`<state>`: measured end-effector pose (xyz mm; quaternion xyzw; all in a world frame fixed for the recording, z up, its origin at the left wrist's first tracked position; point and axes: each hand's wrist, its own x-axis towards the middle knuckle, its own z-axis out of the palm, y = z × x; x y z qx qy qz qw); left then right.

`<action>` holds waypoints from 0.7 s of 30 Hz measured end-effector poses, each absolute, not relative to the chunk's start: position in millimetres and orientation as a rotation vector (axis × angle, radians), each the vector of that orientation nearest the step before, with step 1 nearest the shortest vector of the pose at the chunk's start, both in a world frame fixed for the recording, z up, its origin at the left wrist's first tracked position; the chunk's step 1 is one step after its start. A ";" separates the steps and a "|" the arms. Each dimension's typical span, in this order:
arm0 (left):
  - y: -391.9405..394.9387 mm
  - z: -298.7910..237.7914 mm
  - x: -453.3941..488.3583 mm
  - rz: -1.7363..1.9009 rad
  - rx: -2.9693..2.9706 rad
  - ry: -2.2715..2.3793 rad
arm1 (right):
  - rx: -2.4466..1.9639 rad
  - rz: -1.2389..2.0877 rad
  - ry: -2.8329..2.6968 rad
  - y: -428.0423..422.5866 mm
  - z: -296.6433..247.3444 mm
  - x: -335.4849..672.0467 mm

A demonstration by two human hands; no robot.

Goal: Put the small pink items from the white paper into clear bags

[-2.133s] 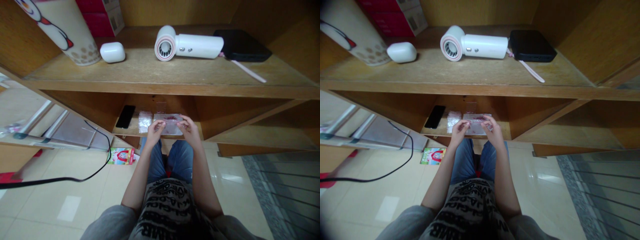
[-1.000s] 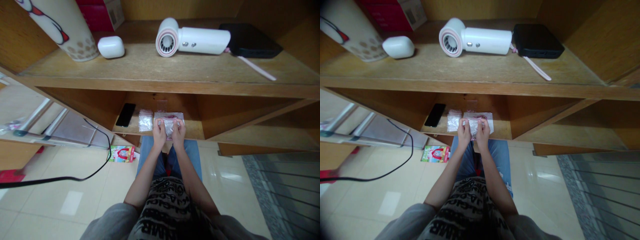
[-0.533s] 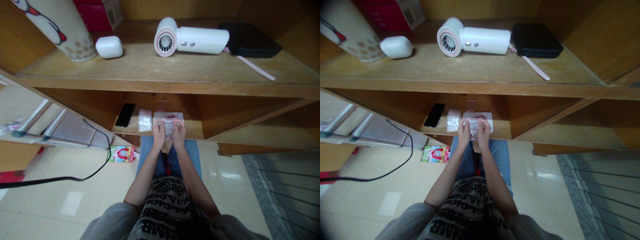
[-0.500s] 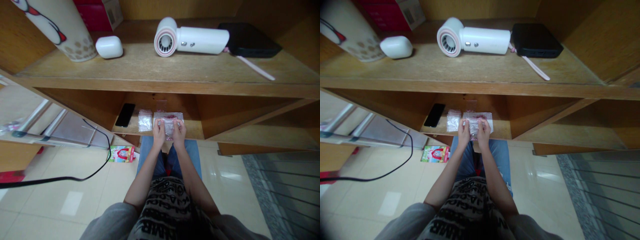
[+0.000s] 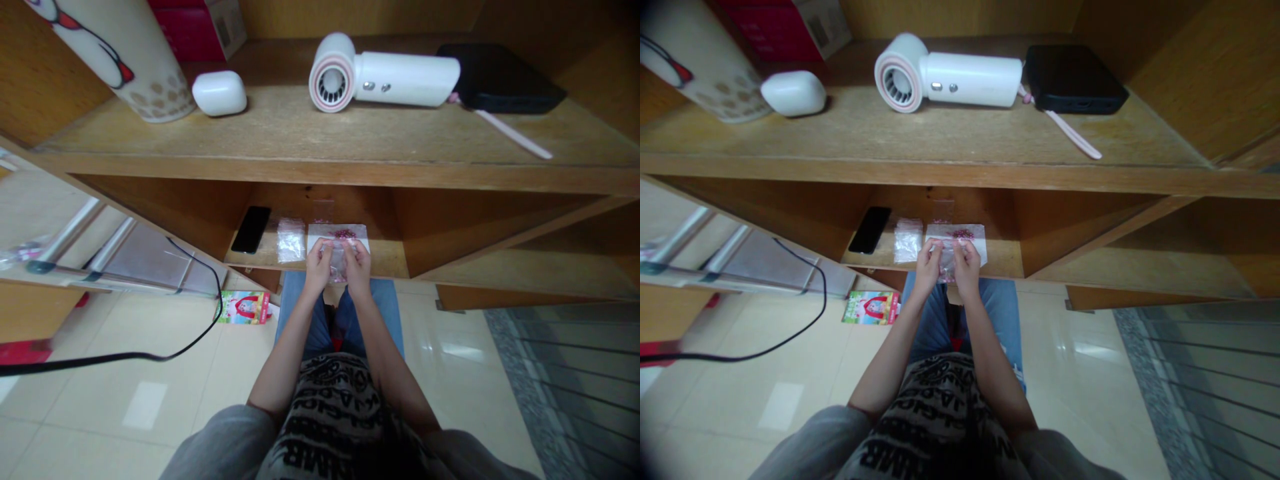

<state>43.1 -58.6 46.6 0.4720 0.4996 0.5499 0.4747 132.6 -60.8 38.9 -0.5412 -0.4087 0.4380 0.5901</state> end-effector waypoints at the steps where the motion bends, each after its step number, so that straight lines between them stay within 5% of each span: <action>1: -58.7 46.8 43.4 1.374 1.177 1.234 | -1.260 1.016 -0.944 -61.4 39.6 131.2; 21: -57.0 46.1 43.8 1.323 1.263 1.202 | -1.176 0.977 -0.982 -59.4 27.5 130.2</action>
